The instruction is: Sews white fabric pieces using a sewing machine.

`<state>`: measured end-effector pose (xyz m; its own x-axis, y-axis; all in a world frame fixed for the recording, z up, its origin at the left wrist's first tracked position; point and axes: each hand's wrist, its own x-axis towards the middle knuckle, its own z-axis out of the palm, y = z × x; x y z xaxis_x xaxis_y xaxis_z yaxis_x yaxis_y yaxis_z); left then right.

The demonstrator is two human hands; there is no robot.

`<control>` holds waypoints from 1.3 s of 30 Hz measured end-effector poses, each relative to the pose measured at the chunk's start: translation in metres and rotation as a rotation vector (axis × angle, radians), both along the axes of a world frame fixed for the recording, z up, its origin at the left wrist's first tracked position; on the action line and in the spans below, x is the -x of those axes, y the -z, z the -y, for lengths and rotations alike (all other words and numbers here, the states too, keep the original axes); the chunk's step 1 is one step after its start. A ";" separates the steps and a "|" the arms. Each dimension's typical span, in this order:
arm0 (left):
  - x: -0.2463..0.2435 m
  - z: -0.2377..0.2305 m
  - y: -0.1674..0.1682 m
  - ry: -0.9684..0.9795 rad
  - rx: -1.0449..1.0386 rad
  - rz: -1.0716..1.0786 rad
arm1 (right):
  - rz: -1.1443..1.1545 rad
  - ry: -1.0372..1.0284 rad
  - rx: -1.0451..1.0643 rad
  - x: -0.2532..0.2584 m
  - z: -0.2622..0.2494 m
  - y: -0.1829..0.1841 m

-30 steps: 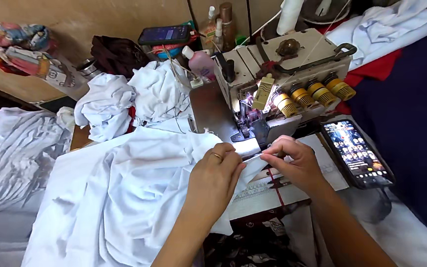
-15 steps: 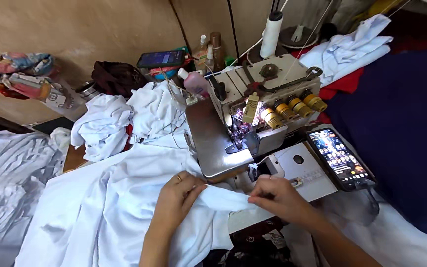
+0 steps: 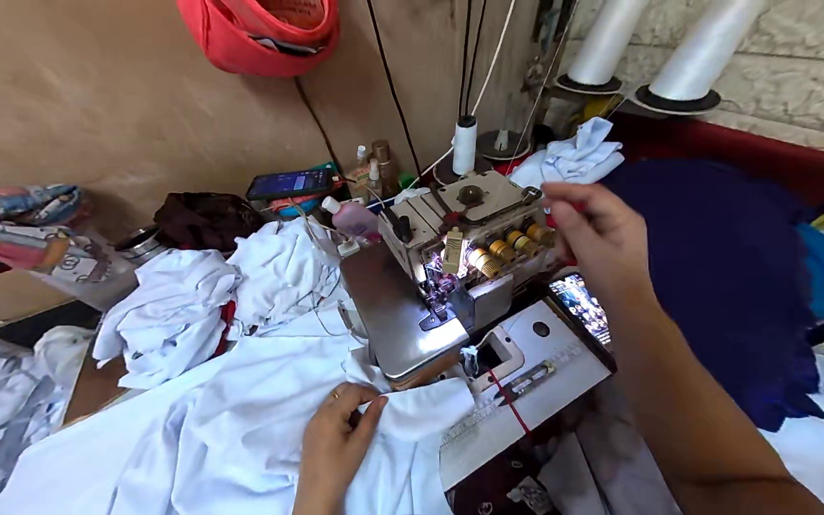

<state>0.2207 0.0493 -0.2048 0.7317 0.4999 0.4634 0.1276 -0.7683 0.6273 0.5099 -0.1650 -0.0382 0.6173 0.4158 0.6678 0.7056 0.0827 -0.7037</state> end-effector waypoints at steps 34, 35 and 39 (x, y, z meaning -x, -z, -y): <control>0.091 0.158 -0.006 -0.168 1.029 0.958 | 0.279 -0.827 0.396 0.157 -0.073 0.092; 0.092 0.162 -0.004 -0.254 1.126 0.967 | 0.323 -0.864 0.525 0.161 -0.089 0.081; 0.093 0.162 -0.014 -0.330 1.405 0.858 | 0.610 -0.848 0.920 0.182 -0.159 0.060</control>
